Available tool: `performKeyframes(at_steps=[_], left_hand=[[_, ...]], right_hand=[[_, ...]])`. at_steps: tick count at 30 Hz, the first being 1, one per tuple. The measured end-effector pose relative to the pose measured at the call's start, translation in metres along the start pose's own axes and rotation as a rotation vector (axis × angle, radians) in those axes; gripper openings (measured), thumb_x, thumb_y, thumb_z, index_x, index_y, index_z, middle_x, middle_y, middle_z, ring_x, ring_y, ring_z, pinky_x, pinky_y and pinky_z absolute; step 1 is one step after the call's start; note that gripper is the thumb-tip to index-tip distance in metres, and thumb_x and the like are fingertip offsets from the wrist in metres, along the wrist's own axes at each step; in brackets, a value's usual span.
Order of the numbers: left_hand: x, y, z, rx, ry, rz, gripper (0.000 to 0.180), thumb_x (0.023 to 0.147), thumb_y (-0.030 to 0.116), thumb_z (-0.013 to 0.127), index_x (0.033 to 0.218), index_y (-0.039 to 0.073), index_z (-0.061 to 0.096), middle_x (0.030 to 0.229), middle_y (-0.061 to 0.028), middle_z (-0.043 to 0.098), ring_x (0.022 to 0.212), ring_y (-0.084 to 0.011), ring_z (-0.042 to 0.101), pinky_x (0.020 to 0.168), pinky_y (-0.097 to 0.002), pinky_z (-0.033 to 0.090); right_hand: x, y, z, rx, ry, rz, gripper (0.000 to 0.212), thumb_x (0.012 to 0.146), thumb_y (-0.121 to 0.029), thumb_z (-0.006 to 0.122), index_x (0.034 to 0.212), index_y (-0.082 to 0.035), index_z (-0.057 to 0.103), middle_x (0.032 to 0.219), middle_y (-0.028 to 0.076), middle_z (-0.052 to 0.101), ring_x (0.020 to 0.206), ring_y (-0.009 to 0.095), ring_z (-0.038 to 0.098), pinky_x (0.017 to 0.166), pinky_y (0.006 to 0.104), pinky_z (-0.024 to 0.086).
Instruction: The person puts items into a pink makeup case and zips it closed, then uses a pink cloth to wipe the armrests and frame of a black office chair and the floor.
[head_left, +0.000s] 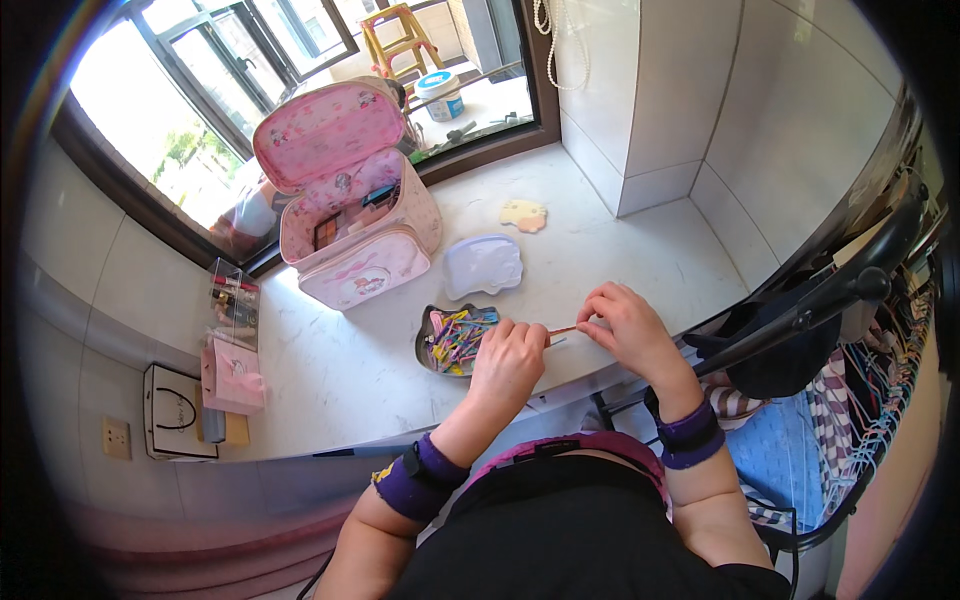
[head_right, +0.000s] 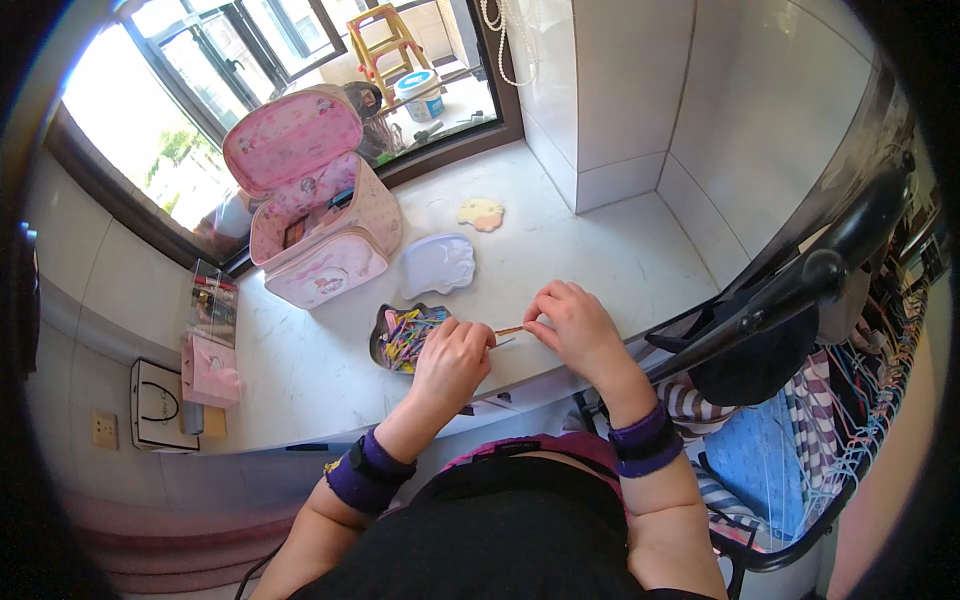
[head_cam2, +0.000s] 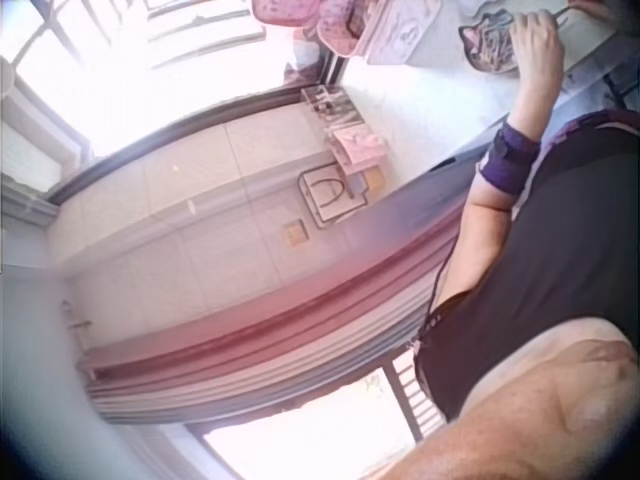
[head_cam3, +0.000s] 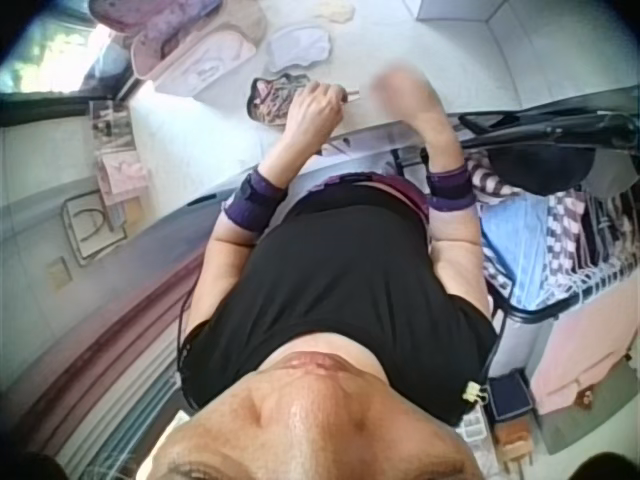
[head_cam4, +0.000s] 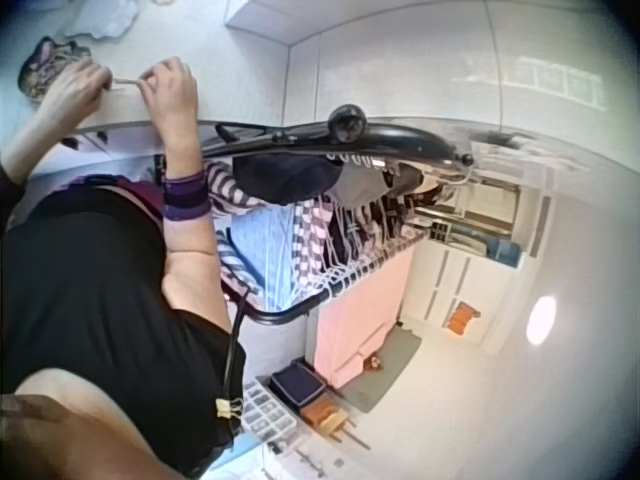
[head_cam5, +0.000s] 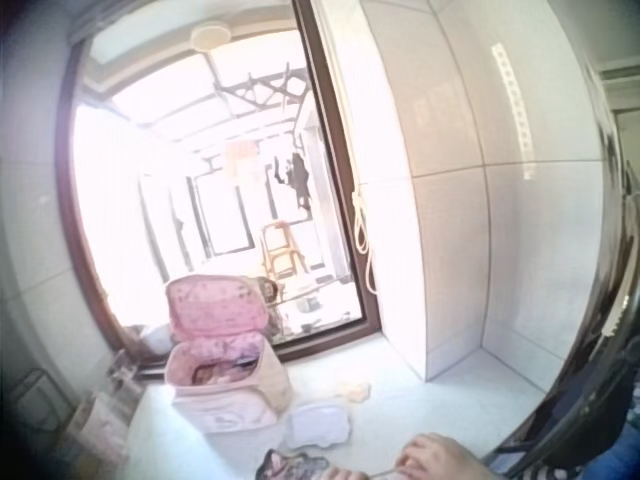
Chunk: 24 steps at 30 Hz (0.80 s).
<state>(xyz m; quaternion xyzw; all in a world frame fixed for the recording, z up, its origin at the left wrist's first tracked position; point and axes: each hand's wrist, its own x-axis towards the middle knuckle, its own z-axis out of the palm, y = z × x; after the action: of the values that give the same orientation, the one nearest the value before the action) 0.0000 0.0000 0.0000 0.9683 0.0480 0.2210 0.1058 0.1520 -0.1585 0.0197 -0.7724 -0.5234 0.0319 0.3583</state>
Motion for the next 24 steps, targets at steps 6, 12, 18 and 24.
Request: performKeyframes(at_steps=[6, 12, 18, 24], left_hand=[[-0.008, -0.007, -0.022, 0.018, 0.157, -0.025, 0.019, 0.071, 0.000, 0.068, 0.085, 0.010, 0.059, 0.079, -0.0047, 0.061, 0.081, -0.0268, 0.059, 0.076, -0.0400, 0.049], [-0.034, -0.033, -0.041, 0.079, 0.193, -0.139, 0.021, 0.070, 0.000, 0.067, 0.087, 0.010, 0.060, 0.081, -0.0048, 0.062, 0.083, -0.0271, 0.060, 0.077, -0.0396, 0.049], [-0.053, -0.051, -0.054, 0.129, 0.185, -0.225, 0.021, 0.070, 0.003, 0.069, 0.086, 0.012, 0.059, 0.083, -0.0031, 0.059, 0.087, -0.0243, 0.058, 0.077, -0.0388, 0.048], [-0.057, -0.056, -0.059, 0.185, 0.256, -0.261, 0.018, 0.075, 0.004, 0.069, 0.088, 0.012, 0.060, 0.084, -0.0031, 0.059, 0.088, -0.0242, 0.058, 0.077, -0.0383, 0.047]], right_hand=[[0.016, -0.020, 0.007, 0.001, 0.071, -0.032, 0.008, 0.083, -0.010, 0.073, 0.086, -0.006, 0.066, 0.094, 0.008, 0.063, 0.086, 0.027, 0.062, 0.076, 0.0371, 0.051], [0.040, -0.044, 0.044, 0.061, 0.102, -0.041, 0.010, 0.081, -0.015, 0.075, 0.083, -0.009, 0.068, 0.091, 0.007, 0.063, 0.090, 0.029, 0.063, 0.077, 0.0414, 0.051], [0.055, -0.071, 0.072, 0.042, 0.082, -0.110, 0.008, 0.083, -0.014, 0.073, 0.087, -0.008, 0.070, 0.093, 0.007, 0.065, 0.085, 0.028, 0.064, 0.074, 0.0387, 0.052], [0.055, -0.077, 0.073, 0.126, 0.126, -0.044, 0.005, 0.083, -0.015, 0.073, 0.086, -0.011, 0.071, 0.091, 0.005, 0.064, 0.089, 0.027, 0.064, 0.075, 0.0406, 0.052]])
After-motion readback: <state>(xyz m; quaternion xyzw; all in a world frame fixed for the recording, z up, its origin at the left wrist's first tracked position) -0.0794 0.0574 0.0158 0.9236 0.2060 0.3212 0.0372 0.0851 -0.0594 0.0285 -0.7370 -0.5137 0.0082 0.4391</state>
